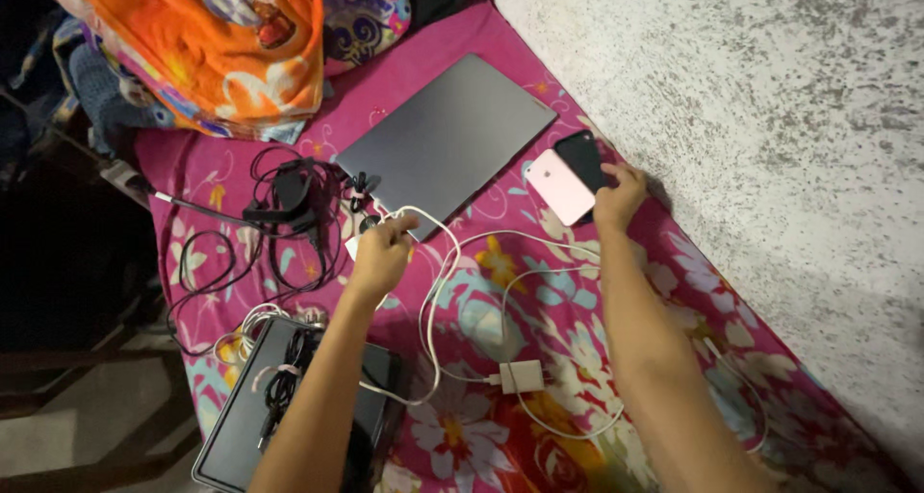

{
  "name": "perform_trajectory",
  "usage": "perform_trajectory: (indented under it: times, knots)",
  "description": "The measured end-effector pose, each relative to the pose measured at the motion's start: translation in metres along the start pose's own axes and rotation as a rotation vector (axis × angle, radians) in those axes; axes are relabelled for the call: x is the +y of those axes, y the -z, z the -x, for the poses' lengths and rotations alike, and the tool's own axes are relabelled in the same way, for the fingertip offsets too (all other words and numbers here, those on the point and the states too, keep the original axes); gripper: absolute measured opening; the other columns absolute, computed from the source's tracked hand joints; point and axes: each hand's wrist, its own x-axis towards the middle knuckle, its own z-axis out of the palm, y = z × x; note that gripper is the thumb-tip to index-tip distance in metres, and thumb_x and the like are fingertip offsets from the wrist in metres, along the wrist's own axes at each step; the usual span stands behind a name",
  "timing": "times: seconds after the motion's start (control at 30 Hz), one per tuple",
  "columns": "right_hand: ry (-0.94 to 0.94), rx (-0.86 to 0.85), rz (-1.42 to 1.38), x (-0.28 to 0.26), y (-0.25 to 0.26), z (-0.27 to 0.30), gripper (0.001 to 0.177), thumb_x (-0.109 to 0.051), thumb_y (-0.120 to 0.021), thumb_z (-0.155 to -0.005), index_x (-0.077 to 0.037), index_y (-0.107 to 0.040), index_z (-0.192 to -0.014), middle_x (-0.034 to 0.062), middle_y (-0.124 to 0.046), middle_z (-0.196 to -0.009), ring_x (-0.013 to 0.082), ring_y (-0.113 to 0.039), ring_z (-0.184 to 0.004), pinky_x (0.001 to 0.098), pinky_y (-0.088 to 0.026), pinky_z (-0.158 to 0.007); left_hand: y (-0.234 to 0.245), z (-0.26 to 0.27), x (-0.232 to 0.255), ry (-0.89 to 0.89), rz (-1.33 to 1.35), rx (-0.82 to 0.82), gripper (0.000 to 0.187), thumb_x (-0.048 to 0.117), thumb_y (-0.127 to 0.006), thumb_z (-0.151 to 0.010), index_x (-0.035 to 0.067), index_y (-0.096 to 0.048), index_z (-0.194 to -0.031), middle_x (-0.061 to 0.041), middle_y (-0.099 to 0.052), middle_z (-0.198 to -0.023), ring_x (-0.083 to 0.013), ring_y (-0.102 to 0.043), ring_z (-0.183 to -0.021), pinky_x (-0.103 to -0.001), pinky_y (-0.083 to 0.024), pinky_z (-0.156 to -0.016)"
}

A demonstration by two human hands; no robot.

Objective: The person organizes a cluttered collection of electronic accessories on a bed. They coil multiple charging cables, connect a phone to a charger, and place items into a small black case. A laptop, mouse, and power strip are also handled and repositioned.

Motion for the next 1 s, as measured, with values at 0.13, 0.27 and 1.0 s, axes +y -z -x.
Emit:
perform_trajectory:
  times: [0.13, 0.27, 1.0]
  knots:
    - [0.137, 0.056, 0.131, -0.079, 0.012, 0.029, 0.039, 0.013, -0.062, -0.064, -0.005, -0.076, -0.095, 0.0146, -0.072, -0.107, 0.0326, -0.064, -0.11, 0.0455, -0.043, -0.104, -0.002, 0.003, -0.006, -0.014, 0.072, 0.031, 0.034, 0.003, -0.052, -0.092, -0.001, -0.072, -0.12, -0.008, -0.074, -0.086, -0.0107, -0.062, -0.07, -0.026, -0.051, -0.063]
    - [-0.065, -0.223, -0.565, -0.205, -0.003, 0.067, 0.051, 0.015, -0.057, -0.076, -0.009, -0.065, -0.12, 0.0078, -0.066, -0.123, 0.0265, -0.063, -0.127, 0.0412, -0.047, -0.118, 0.014, 0.007, 0.0, -0.027, 0.249, 0.083, 0.036, 0.0, -0.045, -0.095, -0.004, -0.076, -0.113, -0.008, -0.066, -0.078, -0.0103, -0.055, -0.067, -0.026, -0.044, -0.061]
    - [0.496, -0.489, -0.398, -0.541, -0.138, 0.114, 0.056, -0.053, -0.04, -0.105, -0.006, -0.072, -0.108, 0.029, -0.07, -0.103, 0.0519, -0.065, -0.088, 0.0591, -0.048, -0.07, 0.336, 0.15, 0.068, -0.38, 0.311, 0.573, 0.025, 0.002, -0.044, -0.092, -0.002, -0.065, -0.079, -0.008, -0.064, -0.07, -0.0092, -0.048, -0.054, -0.023, -0.033, -0.05]
